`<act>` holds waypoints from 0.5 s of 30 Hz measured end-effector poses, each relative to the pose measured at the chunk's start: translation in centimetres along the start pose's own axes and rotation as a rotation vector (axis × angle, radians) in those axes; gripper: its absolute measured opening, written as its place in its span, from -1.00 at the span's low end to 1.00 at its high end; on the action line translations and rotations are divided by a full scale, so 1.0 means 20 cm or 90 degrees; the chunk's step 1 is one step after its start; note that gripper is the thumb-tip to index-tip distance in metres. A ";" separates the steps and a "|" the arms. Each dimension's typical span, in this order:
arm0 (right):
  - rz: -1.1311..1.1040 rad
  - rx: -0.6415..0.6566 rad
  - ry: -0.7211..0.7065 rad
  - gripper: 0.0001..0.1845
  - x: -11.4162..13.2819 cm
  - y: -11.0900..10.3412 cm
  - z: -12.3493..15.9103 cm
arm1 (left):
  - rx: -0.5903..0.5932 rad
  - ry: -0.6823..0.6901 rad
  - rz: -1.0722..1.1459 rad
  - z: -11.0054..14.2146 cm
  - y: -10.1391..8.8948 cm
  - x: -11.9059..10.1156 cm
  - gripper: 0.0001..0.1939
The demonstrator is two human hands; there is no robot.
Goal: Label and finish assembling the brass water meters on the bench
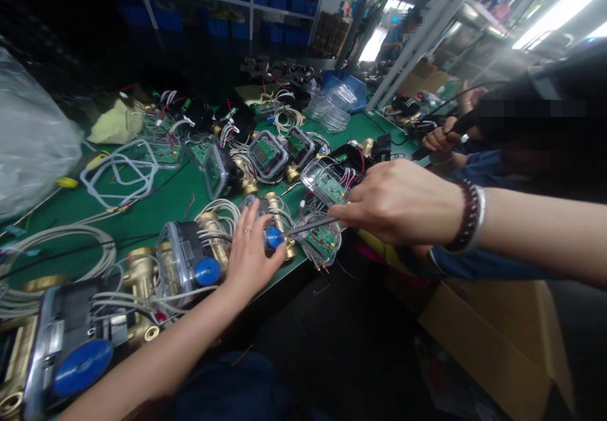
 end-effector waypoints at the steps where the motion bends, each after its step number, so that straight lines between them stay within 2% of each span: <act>1: -0.001 0.004 0.013 -0.80 0.00 0.00 -0.01 | -0.004 0.002 0.000 0.00 0.00 0.00 -0.52; 4: -0.013 0.007 0.042 -0.87 -0.01 0.00 -0.03 | -0.002 0.000 0.007 0.00 0.01 0.00 -0.51; 9: -0.019 -0.022 0.053 -0.77 -0.02 -0.01 -0.06 | 0.004 -0.002 0.011 0.01 0.00 0.00 -0.49; 12: -0.071 -0.028 0.054 -0.84 -0.07 0.00 -0.06 | 0.016 -0.027 0.009 0.01 -0.01 -0.01 -0.50; 14: -0.141 -0.090 0.062 -0.91 -0.12 0.05 -0.05 | 0.040 -0.049 0.018 0.01 -0.01 -0.01 -0.48; 15: -0.185 -0.169 0.071 -0.85 -0.14 0.10 -0.05 | 0.052 -0.059 0.025 0.00 -0.01 -0.01 -0.46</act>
Point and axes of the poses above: each hand's wrist, its own z-axis away from the middle knuckle, its own y-axis out of the palm, x = y × z, the point moved 1 cm from there along -z, towards the middle knuckle, and after that the axes turned 6 degrees about y, right-handed, at the moved point
